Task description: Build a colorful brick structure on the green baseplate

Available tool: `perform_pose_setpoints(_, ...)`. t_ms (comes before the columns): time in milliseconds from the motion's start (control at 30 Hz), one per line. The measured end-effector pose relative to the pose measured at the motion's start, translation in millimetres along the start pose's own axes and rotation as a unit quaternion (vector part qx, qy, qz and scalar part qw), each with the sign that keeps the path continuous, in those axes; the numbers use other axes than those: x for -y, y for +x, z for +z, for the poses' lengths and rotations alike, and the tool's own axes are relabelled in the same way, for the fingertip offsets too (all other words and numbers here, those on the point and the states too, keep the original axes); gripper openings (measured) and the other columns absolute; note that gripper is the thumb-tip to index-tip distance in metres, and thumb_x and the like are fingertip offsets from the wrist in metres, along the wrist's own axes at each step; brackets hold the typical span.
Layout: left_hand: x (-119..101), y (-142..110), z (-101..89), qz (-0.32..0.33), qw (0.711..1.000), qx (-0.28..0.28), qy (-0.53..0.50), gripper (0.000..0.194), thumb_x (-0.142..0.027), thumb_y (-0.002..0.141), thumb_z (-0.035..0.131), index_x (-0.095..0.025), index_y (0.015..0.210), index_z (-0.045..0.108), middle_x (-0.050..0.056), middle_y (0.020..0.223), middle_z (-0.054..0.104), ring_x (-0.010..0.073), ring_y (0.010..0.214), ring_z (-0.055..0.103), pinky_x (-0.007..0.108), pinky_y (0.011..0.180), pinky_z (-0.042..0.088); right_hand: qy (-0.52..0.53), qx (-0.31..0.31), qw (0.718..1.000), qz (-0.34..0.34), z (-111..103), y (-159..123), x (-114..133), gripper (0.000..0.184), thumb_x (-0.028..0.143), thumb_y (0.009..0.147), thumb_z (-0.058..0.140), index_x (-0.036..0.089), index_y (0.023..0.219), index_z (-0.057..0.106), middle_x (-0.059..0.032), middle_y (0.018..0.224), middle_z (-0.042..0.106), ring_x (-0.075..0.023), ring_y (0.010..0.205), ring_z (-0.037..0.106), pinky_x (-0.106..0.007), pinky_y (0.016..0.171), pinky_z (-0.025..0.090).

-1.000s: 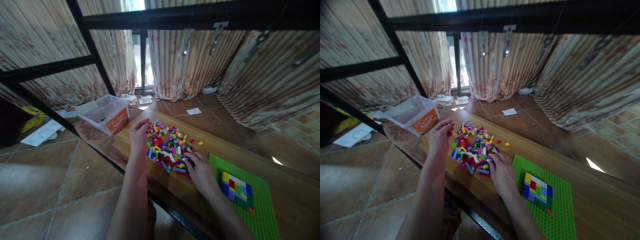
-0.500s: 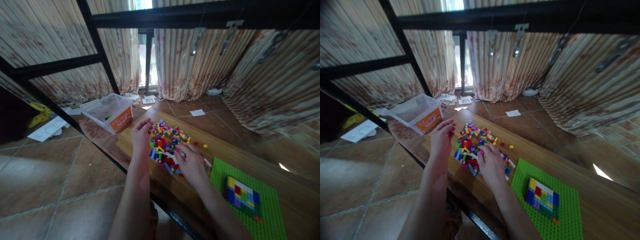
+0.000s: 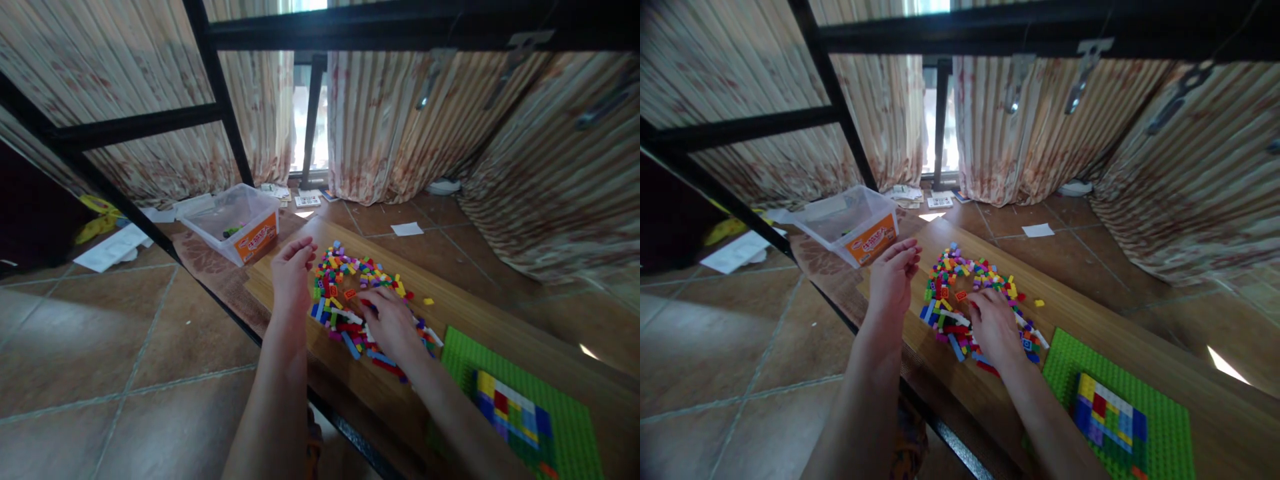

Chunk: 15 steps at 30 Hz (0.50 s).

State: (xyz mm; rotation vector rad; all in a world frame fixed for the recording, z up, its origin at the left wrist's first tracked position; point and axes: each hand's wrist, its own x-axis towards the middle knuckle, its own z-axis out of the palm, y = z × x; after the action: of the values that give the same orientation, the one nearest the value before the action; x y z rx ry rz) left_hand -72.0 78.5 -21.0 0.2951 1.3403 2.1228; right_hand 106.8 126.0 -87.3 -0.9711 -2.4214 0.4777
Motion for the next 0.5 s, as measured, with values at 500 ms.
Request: perform_pose_setpoints(500,2.0,-4.4,2.6,-0.029,0.994,0.060,0.082,0.016,-0.022,0.062,0.068,-0.015,0.076,0.071,0.001,0.069,0.067,0.0090,0.060,0.054,0.021,0.058,0.039,0.387,-0.106,0.858,0.321,-24.3,-10.5,-15.0,0.034,0.041,0.063,0.077,0.020,0.090,0.075,-0.0049,0.091,0.074,-0.0162,0.073,0.064,-0.031,0.069,0.052)
